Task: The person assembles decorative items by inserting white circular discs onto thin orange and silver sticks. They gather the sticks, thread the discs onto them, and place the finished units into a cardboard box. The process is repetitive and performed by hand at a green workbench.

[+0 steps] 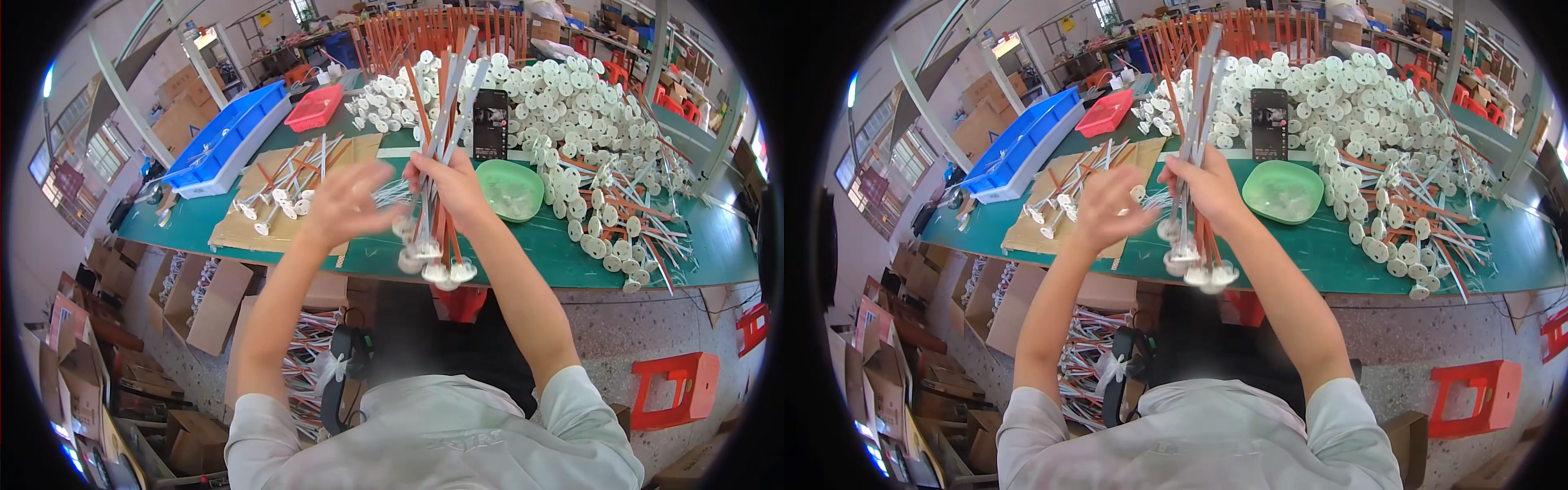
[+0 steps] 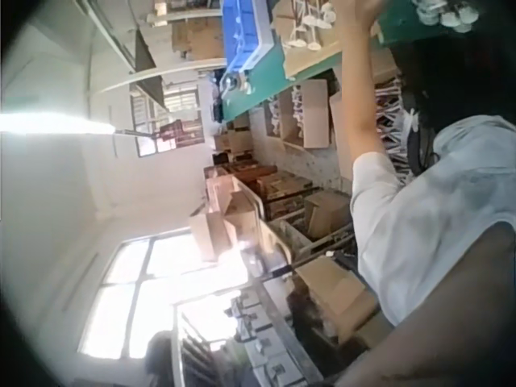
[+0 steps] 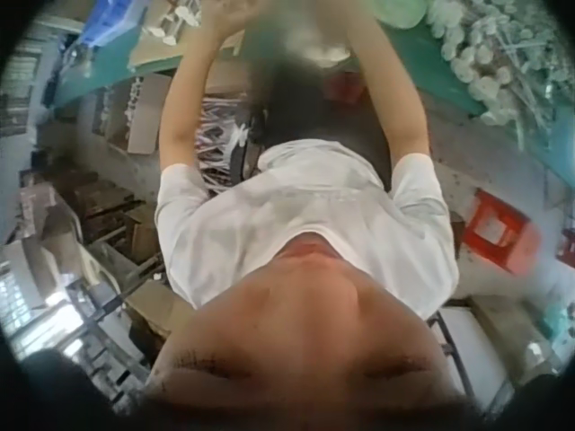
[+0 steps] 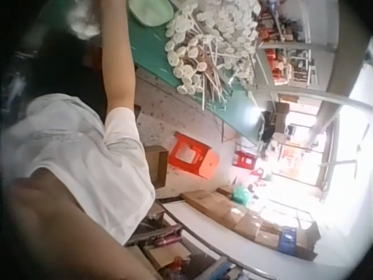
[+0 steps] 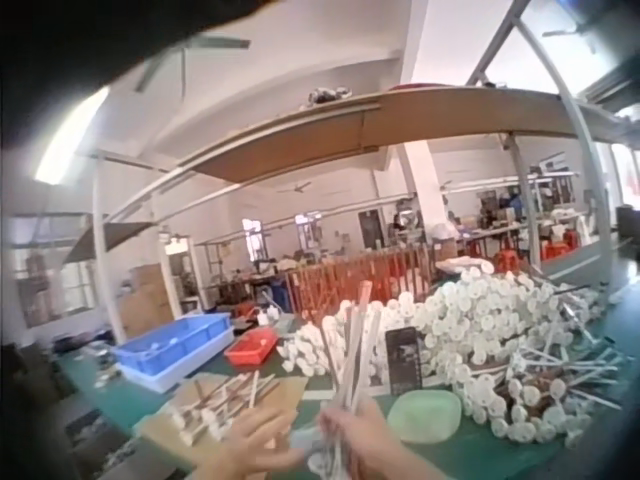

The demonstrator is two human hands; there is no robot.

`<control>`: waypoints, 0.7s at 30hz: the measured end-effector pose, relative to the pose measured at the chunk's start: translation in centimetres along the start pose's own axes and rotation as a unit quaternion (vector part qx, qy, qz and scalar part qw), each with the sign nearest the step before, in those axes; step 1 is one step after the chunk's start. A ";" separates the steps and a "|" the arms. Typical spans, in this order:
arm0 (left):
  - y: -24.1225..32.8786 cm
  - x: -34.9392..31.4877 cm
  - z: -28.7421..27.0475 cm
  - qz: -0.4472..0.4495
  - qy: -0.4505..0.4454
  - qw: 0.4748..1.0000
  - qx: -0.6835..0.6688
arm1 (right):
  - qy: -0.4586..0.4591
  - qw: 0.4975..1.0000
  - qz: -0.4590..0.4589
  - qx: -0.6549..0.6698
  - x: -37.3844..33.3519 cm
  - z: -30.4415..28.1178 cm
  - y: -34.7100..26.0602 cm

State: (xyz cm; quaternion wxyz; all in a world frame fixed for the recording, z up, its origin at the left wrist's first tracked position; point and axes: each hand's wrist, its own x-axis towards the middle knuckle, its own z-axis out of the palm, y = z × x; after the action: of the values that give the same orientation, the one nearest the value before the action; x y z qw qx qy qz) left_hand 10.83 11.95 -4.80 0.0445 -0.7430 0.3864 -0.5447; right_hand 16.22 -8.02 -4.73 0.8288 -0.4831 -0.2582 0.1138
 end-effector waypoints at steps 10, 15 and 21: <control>2.7 6.1 3.3 -0.557 0.074 0.623 -0.544 | -0.078 0.868 -0.259 -0.416 0.8 1.3 1.9; 1.0 8.4 3.9 -0.564 -0.009 0.592 -0.576 | -0.129 0.820 -0.272 -0.486 1.0 -0.7 0.3; 0.5 8.8 4.9 -0.526 0.086 0.621 -0.574 | -0.100 0.818 -0.145 -0.547 -1.3 -0.6 -3.7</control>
State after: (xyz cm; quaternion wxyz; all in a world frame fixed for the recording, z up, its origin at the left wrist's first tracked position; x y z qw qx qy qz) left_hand 15.64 4.42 -0.19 -0.7188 -0.6438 0.1654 -0.2039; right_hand 15.22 -10.90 -2.19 0.4046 -0.7998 -0.4269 -0.1201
